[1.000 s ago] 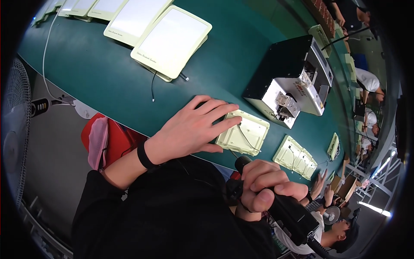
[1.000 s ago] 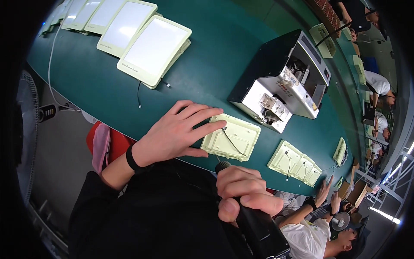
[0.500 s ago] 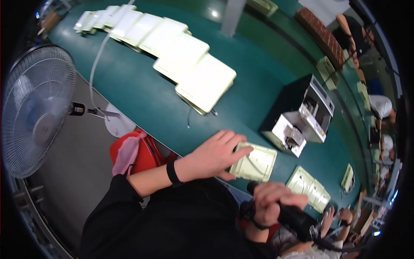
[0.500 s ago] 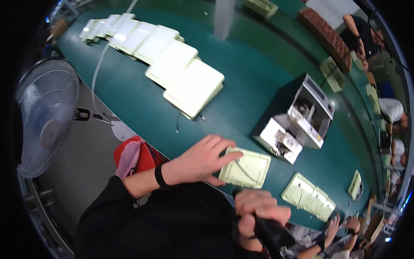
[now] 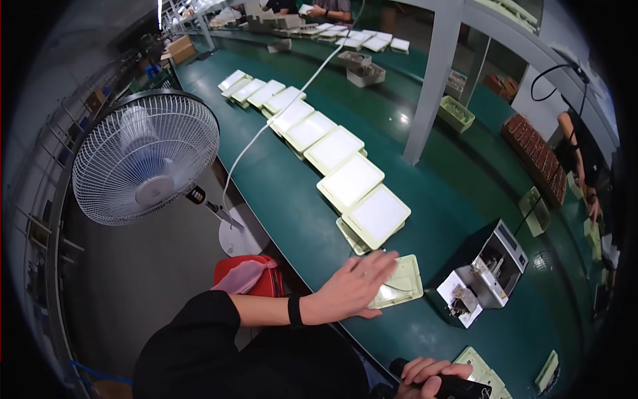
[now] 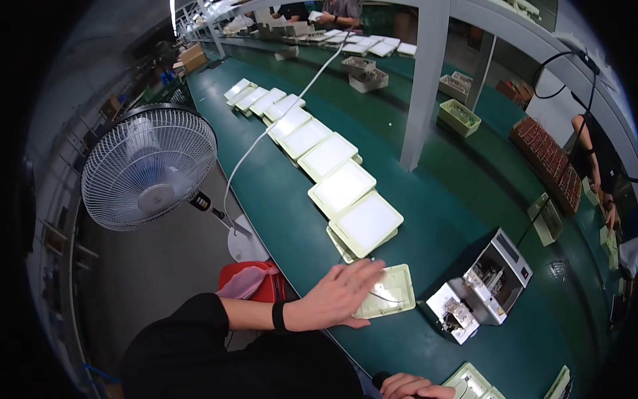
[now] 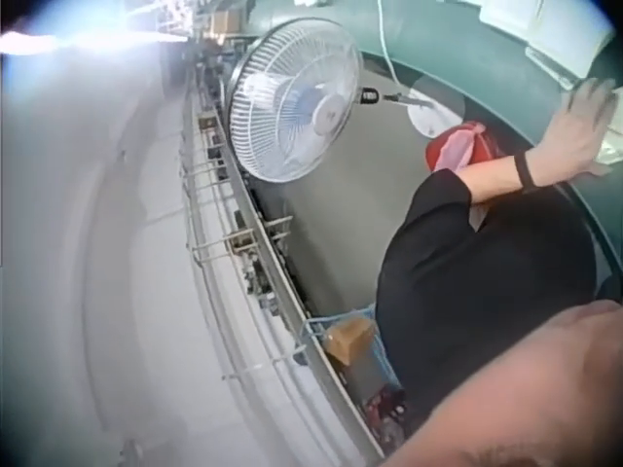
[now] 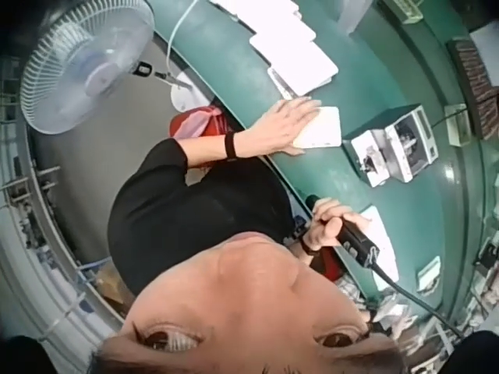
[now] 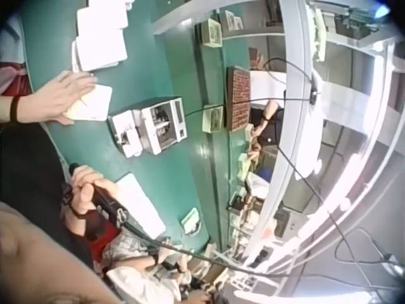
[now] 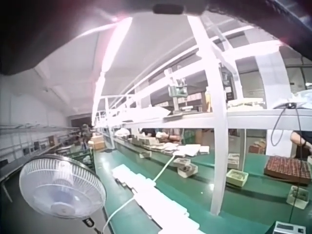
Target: The person picks up a plastic housing and a white panel, fits them together, and places the assembly on the table. They then use an electric screwdriver to drive screws into the back of the housing before setting the completed unit aside.
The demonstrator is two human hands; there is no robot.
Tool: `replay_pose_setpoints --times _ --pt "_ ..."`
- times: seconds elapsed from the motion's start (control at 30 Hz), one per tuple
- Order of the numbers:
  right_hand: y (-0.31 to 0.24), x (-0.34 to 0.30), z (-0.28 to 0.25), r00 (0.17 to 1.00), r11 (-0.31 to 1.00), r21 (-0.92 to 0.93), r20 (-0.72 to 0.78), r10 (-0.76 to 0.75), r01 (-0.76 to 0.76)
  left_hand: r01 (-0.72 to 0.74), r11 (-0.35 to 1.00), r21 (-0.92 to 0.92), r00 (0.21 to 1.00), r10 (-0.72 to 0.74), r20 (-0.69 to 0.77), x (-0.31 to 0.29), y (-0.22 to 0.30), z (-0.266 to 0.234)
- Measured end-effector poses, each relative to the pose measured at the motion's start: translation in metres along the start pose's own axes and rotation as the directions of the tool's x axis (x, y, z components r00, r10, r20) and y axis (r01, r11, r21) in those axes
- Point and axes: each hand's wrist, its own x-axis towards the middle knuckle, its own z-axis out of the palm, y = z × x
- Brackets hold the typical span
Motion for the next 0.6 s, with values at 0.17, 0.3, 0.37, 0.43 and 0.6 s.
replay_pose_setpoints --times 0.17,0.3,0.37,0.43,0.6 --pt "-0.003 -0.004 -0.007 1.0 1.0 0.015 0.017 0.022 -0.023 -0.3 0.944 0.137 0.954 0.293 0.067 0.016 -0.011 0.021" --pt "-0.004 -0.006 -0.009 1.0 1.0 0.013 0.006 0.024 -0.024 -0.301 0.944 0.139 0.954 0.298 0.039 0.029 -0.017 0.017" --pt "-0.005 -0.005 -0.01 0.999 0.999 0.018 0.002 0.035 -0.035 -0.185 0.956 0.229 0.981 0.168 0.092 0.033 -0.013 0.013" --pt "-0.006 -0.005 -0.01 0.999 0.999 0.019 -0.002 0.043 -0.043 -0.128 0.953 0.273 0.988 0.1 0.116 0.036 -0.012 0.01" --pt "-0.005 -0.003 -0.01 0.998 0.998 0.015 0.009 0.067 -0.067 -0.086 0.969 0.233 0.996 0.074 0.059 0.04 -0.016 0.01"
